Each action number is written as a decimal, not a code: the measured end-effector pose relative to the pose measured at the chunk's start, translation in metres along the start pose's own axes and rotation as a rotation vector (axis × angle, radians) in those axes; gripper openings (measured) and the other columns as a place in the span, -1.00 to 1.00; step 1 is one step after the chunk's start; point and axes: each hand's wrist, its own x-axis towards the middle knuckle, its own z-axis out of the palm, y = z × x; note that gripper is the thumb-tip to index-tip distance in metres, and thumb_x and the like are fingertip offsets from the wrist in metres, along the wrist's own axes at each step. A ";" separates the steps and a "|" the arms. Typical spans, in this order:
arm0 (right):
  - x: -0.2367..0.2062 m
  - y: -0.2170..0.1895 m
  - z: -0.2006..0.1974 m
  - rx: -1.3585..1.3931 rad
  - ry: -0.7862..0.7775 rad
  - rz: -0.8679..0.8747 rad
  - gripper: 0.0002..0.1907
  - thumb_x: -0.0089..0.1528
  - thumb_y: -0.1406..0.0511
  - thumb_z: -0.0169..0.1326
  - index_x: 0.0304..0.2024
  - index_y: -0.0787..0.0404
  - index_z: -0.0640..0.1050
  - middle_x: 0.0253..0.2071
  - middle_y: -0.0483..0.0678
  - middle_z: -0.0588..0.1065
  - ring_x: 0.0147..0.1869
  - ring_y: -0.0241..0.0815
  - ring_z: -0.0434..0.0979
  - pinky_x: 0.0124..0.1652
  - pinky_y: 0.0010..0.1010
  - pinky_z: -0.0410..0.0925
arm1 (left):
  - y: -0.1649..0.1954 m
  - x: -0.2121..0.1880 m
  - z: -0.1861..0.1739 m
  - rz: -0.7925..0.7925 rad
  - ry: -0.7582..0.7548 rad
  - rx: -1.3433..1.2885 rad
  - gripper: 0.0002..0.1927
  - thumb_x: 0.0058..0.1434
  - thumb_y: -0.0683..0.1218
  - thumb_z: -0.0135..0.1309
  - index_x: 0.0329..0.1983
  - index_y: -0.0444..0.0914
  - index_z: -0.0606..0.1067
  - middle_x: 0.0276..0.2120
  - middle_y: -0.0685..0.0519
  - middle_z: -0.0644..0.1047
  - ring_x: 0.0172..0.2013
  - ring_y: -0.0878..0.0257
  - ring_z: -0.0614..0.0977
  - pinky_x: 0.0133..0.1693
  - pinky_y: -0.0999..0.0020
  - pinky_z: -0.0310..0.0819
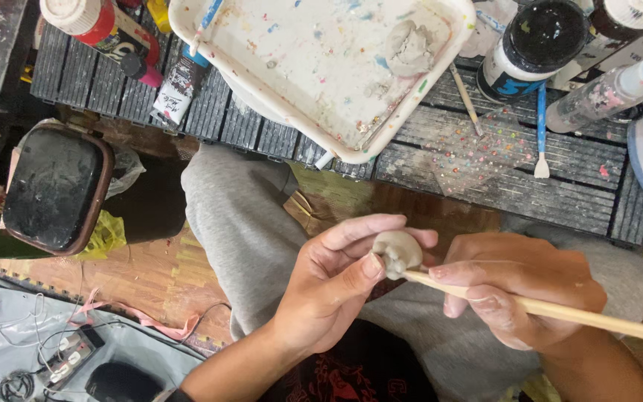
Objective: The person shapes a small lump of gray clay using a wooden sculpting tool and their fingers. They repeatedly press, carve, and smooth the clay to form a rounded object with textured details.
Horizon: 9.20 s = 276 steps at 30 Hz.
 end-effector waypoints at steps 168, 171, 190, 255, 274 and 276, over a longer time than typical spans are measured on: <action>0.028 -0.013 0.003 -0.188 -0.218 -0.163 -0.70 0.08 0.52 0.23 -0.13 0.41 0.51 -0.36 0.02 0.58 -0.35 -0.10 0.63 -0.37 -0.30 0.48 | 0.002 0.000 -0.003 0.055 0.111 0.086 -0.45 0.35 -0.32 0.17 0.41 -0.38 0.36 0.24 -0.29 0.50 0.26 -0.14 0.55 0.32 -0.05 0.45; 0.021 -0.014 0.003 -0.063 -0.077 -0.044 -0.72 0.11 0.48 0.25 -0.14 0.42 0.53 -0.34 0.06 0.59 -0.36 -0.11 0.62 -0.36 -0.32 0.49 | 0.006 -0.005 -0.004 0.071 0.064 0.182 -0.43 0.35 -0.34 0.18 0.43 -0.35 0.36 0.25 -0.29 0.51 0.26 -0.05 0.56 0.32 0.03 0.48; 0.008 -0.013 0.000 -0.006 -0.037 0.044 -0.80 0.18 0.48 0.22 -0.15 0.40 0.54 -0.32 0.10 0.59 -0.37 -0.16 0.60 -0.39 -0.41 0.45 | 0.011 -0.013 -0.002 0.203 -0.050 0.501 -0.49 0.39 -0.41 0.20 0.37 -0.30 0.42 0.26 -0.24 0.49 0.23 0.06 0.59 0.24 0.19 0.59; -0.001 0.014 -0.024 0.085 -0.018 0.371 -0.76 0.29 0.38 0.14 -0.07 0.46 0.49 -0.41 0.01 0.58 -0.43 -0.38 0.58 -0.48 -0.62 0.41 | -0.004 -0.004 -0.023 -0.129 0.134 0.536 -0.54 0.29 -0.31 0.21 0.26 -0.40 0.48 0.10 -0.07 0.59 0.07 0.26 0.63 0.15 0.35 0.57; 0.012 0.003 -0.025 0.304 -0.199 0.259 -0.83 0.15 0.43 0.22 -0.21 0.39 0.62 -0.47 0.01 0.57 -0.46 -0.21 0.57 -0.44 -0.41 0.35 | 0.021 -0.009 0.003 0.557 -0.188 1.345 -0.44 0.22 -0.24 0.41 0.25 -0.35 0.44 0.16 -0.12 0.58 0.10 0.00 0.63 0.15 0.20 0.59; 0.013 0.003 -0.025 0.277 -0.221 0.268 -0.84 0.16 0.43 0.22 -0.21 0.38 0.62 -0.46 0.01 0.57 -0.45 -0.20 0.58 -0.44 -0.42 0.35 | 0.021 -0.009 0.003 0.555 -0.205 1.356 -0.42 0.22 -0.25 0.41 0.26 -0.36 0.44 0.16 -0.13 0.57 0.10 -0.01 0.63 0.15 0.19 0.59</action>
